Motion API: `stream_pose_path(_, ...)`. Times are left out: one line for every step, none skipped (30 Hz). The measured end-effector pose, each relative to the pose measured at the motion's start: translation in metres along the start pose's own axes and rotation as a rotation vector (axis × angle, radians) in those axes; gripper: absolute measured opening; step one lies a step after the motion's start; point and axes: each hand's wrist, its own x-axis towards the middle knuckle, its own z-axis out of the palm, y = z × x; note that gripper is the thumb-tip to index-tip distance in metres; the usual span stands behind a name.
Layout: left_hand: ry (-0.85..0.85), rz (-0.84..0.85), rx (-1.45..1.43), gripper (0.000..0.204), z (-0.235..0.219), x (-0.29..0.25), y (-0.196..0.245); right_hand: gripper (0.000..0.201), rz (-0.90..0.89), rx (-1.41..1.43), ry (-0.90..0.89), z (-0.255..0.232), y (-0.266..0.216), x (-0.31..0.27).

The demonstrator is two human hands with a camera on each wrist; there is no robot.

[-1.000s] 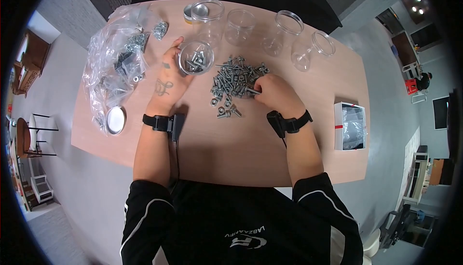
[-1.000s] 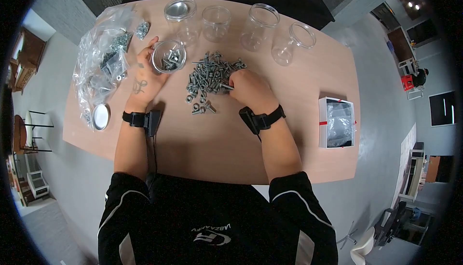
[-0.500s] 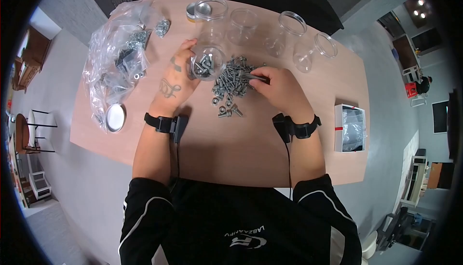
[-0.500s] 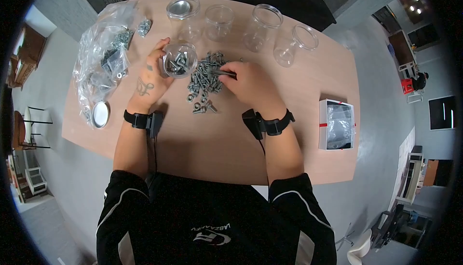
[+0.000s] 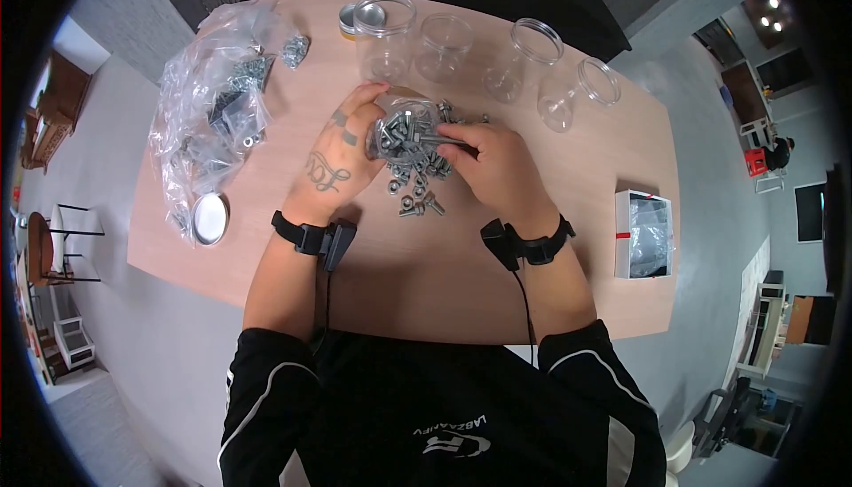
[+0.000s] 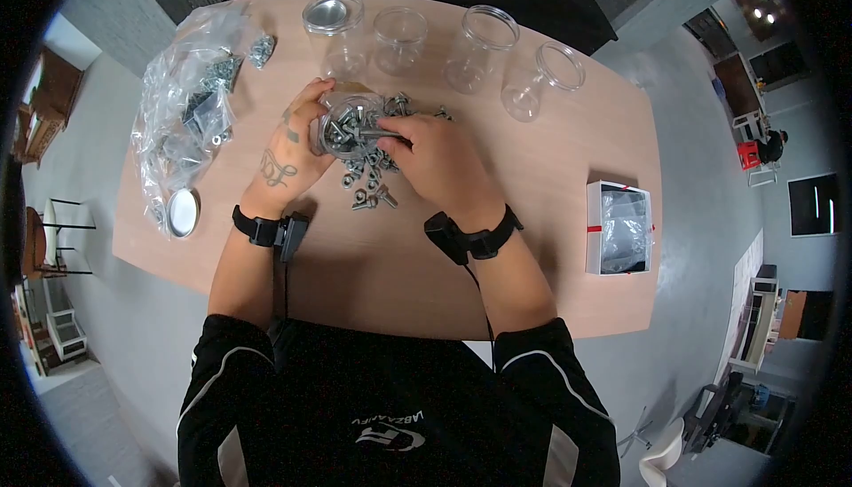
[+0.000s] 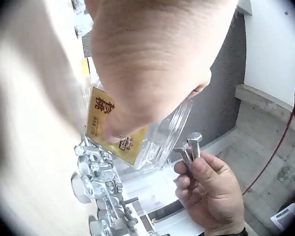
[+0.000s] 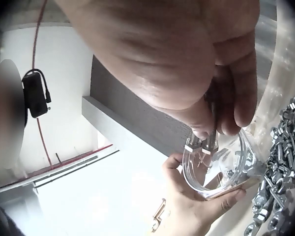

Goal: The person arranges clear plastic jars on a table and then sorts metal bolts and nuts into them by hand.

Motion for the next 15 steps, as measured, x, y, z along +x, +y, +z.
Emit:
stream_pose_path(-0.007,0.003,0.010,0.066,0.000,0.000,0.000,0.029,-0.037,-0.013,0.004,0.003,0.003,0.000)
stream_pose_path(-0.013,0.005,0.021,0.066,0.000,-0.001,-0.001,0.028,-0.075,-0.026,0.008,0.005,0.005,0.001)
stream_pose_path(-0.012,0.004,0.021,0.066,0.000,-0.001,-0.001,0.028,-0.076,-0.026,0.006,0.006,0.005,0.001)
stream_pose_path(-0.001,0.007,0.009,0.065,0.001,0.000,0.000,0.028,-0.094,-0.031,0.019,0.006,0.005,0.001)
stream_pose_path(0.009,0.010,-0.002,0.063,0.001,0.000,0.000,0.027,-0.113,-0.035,0.031,0.007,0.005,0.001)
stream_pose_path(0.010,0.008,-0.002,0.063,0.001,0.000,0.001,0.027,-0.113,-0.035,0.028,0.008,0.005,0.001)
stream_pose_path(0.005,-0.001,-0.003,0.063,0.001,0.000,0.001,0.026,-0.109,-0.034,0.033,0.009,0.004,0.001)
stream_pose_path(-0.001,-0.010,-0.004,0.062,0.001,-0.001,0.002,0.026,-0.105,-0.033,0.039,0.009,0.004,0.001)
stream_pose_path(0.000,-0.011,-0.004,0.062,0.001,-0.001,0.002,0.026,-0.105,-0.033,0.038,0.011,0.005,0.001)
stream_pose_path(-0.001,-0.014,-0.001,0.061,0.001,-0.001,0.002,0.024,-0.129,-0.022,0.055,0.013,0.007,0.001)
stream_pose_path(-0.001,-0.016,0.001,0.061,0.001,0.000,0.002,0.022,-0.154,-0.011,0.072,0.015,0.008,0.001)
stream_pose_path(0.000,-0.016,0.002,0.061,0.001,0.000,0.003,0.022,-0.155,-0.011,0.072,0.016,0.007,0.002)
stream_pose_path(-0.004,-0.016,0.007,0.061,0.001,0.000,0.004,0.021,-0.157,-0.027,0.065,0.017,0.006,0.002)
stream_pose_path(-0.008,-0.017,0.012,0.061,0.001,0.000,0.004,0.019,-0.159,-0.043,0.058,0.018,0.005,0.002)
stream_pose_path(-0.008,-0.017,0.012,0.061,0.001,0.001,0.005,0.019,-0.159,-0.043,0.058,0.019,0.005,0.002)
